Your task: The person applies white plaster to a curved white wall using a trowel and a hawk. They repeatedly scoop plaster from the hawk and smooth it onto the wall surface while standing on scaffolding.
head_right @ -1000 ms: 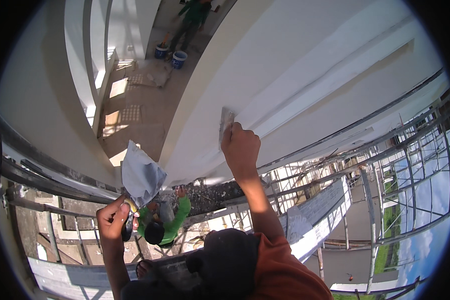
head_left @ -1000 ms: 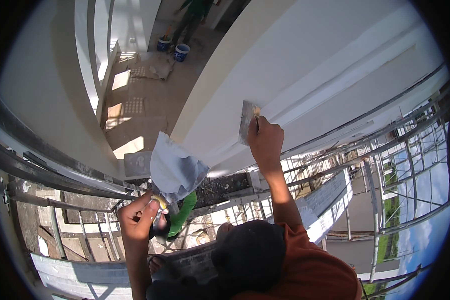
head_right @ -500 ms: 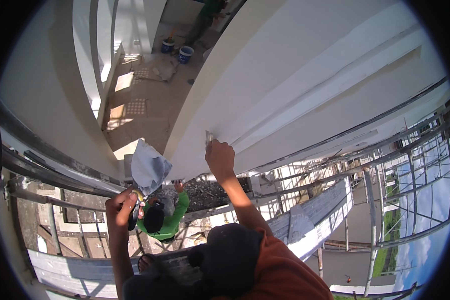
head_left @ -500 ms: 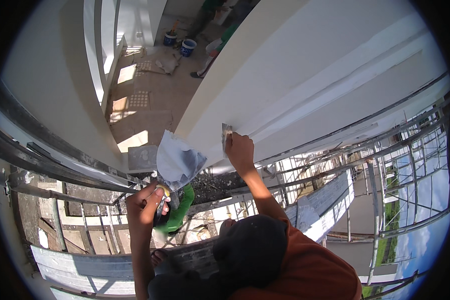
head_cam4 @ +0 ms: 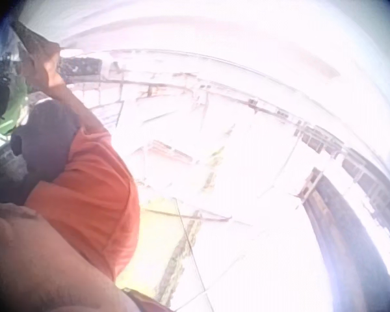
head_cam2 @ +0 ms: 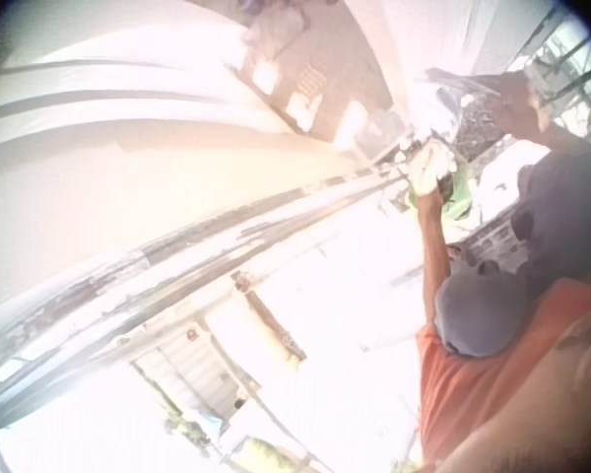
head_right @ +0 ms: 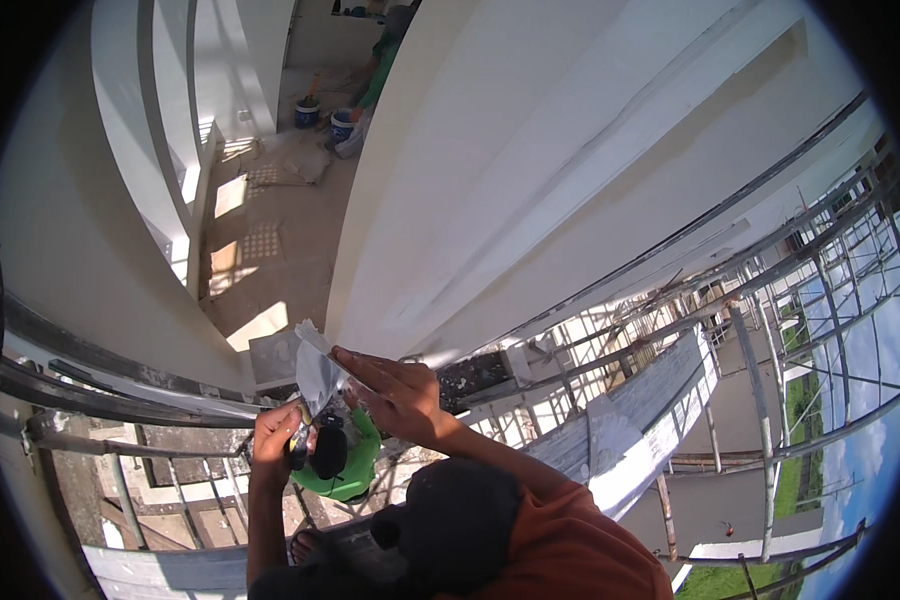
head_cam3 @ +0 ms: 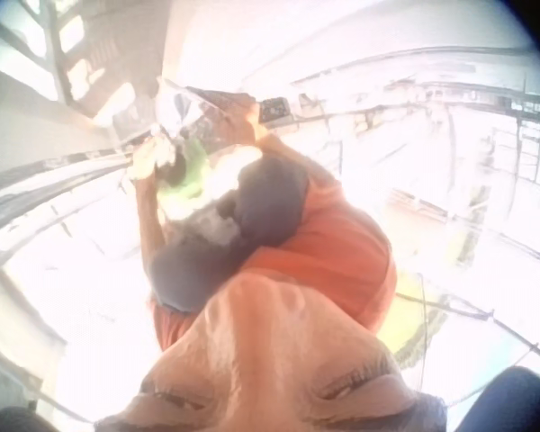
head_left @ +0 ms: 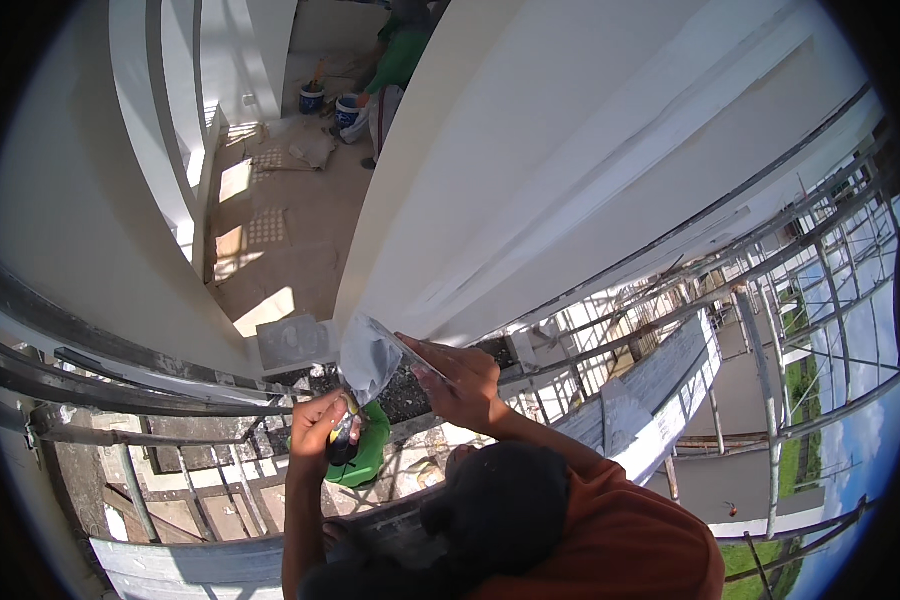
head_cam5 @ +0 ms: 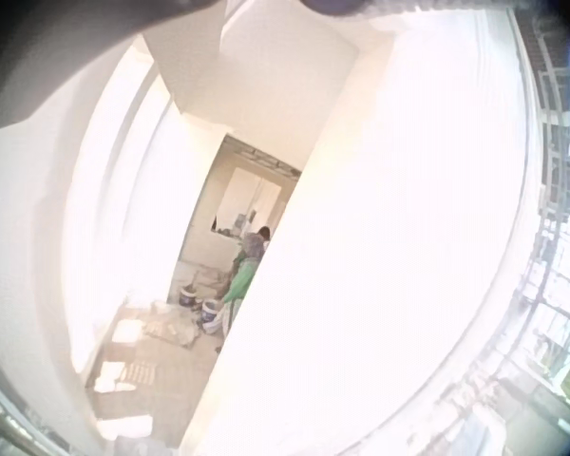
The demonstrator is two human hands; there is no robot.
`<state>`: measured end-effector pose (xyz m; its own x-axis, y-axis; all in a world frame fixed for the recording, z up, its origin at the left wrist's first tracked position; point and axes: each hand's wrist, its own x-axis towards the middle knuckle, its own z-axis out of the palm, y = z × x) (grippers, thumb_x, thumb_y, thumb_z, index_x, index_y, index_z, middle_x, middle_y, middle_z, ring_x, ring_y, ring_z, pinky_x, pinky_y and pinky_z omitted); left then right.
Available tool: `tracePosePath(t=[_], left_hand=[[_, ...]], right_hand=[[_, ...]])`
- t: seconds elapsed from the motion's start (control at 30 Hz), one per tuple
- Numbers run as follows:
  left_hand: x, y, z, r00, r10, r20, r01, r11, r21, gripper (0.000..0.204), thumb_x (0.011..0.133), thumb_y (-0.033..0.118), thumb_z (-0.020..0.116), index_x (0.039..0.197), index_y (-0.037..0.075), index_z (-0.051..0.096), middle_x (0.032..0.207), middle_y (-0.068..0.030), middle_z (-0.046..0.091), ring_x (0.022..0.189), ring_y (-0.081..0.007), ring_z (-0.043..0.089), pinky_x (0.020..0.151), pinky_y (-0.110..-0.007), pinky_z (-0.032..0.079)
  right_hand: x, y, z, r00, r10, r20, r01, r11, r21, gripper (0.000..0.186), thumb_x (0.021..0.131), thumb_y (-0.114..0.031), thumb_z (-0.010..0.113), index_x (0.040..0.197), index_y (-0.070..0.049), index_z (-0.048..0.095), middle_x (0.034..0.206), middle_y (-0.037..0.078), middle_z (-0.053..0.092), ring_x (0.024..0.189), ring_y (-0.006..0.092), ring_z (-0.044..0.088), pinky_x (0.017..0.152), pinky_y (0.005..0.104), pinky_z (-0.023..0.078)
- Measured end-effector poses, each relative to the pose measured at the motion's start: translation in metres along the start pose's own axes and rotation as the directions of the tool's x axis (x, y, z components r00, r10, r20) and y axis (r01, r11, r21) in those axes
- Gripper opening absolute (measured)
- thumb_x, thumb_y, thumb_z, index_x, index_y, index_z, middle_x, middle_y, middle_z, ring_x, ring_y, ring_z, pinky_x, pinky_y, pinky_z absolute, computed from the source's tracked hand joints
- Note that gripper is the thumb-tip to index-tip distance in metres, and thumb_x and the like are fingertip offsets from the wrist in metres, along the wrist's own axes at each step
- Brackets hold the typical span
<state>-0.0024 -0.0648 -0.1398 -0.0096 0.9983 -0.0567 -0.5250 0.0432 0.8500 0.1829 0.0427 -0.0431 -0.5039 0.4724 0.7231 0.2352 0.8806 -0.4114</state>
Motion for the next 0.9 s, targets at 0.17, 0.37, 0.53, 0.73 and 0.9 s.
tracePosePath(t=[0.17, 0.37, 0.53, 0.73, 0.9], left_hand=[[-0.015, 0.037, -0.003, 0.988, 0.048, -0.149, -0.024, 0.986, 0.163, 0.039, 0.090, 0.030, 0.063, 0.090, -0.009, 0.065, 0.070, -0.0096, 0.063, 0.057, -0.0116, 0.056, 0.054, -0.025, 0.043], [-0.001, 0.047, 0.014, 0.972, 0.177, -0.152, -0.120, 0.938, 0.326, 0.043, 0.087, 0.022, 0.067, 0.114, -0.011, 0.062, 0.077, -0.0070, 0.065, 0.063, -0.0105, 0.056, 0.060, -0.023, 0.043], [0.009, 0.059, 0.017, 0.952, 0.223, -0.212, -0.148, 0.936, 0.318, 0.049, 0.090, 0.031, 0.065, 0.115, -0.011, 0.059, 0.071, -0.0118, 0.060, 0.055, -0.0152, 0.055, 0.050, -0.027, 0.044], [0.036, 0.102, 0.054, 0.897, 0.305, -0.320, -0.202, 0.927, 0.317, 0.039, 0.094, 0.027, 0.061, 0.113, -0.007, 0.059, 0.073, -0.0104, 0.058, 0.057, -0.0151, 0.054, 0.050, -0.028, 0.045], [0.059, 0.124, 0.093, 0.884, 0.359, -0.298, -0.220, 0.884, 0.411, 0.031, 0.093, 0.023, 0.061, 0.102, -0.006, 0.060, 0.072, -0.0092, 0.058, 0.058, -0.0145, 0.054, 0.054, -0.028, 0.045]], right_hand=[[-0.002, 0.023, -0.021, 0.913, -0.155, 0.378, 0.184, 0.982, -0.043, 0.056, 0.078, -0.007, 0.065, 0.132, -0.001, 0.052, 0.126, 0.012, 0.061, 0.108, 0.0280, 0.064, 0.088, 0.0362, 0.056], [-0.061, 0.071, -0.005, 0.889, 0.102, 0.445, -0.050, 0.991, -0.125, 0.058, 0.075, -0.005, 0.066, 0.131, -0.006, 0.052, 0.123, 0.010, 0.061, 0.103, 0.0288, 0.063, 0.085, 0.0389, 0.055], [-0.086, 0.054, 0.005, 0.613, 0.750, 0.248, -0.790, 0.576, 0.210, 0.027, 0.090, -0.010, 0.063, 0.113, 0.002, 0.061, 0.092, 0.013, 0.068, 0.073, 0.0178, 0.066, 0.065, 0.0339, 0.054], [-0.135, 0.061, 0.030, 0.433, 0.807, 0.402, -0.796, 0.133, 0.590, 0.021, 0.094, -0.016, 0.059, 0.101, 0.003, 0.065, 0.079, 0.004, 0.066, 0.068, 0.0094, 0.061, 0.059, 0.0262, 0.049], [-0.155, 0.052, 0.044, 0.493, 0.769, 0.408, -0.757, 0.148, 0.636, 0.026, 0.092, -0.020, 0.065, 0.098, 0.005, 0.067, 0.079, 0.002, 0.066, 0.079, 0.0042, 0.055, 0.070, 0.0239, 0.046]])
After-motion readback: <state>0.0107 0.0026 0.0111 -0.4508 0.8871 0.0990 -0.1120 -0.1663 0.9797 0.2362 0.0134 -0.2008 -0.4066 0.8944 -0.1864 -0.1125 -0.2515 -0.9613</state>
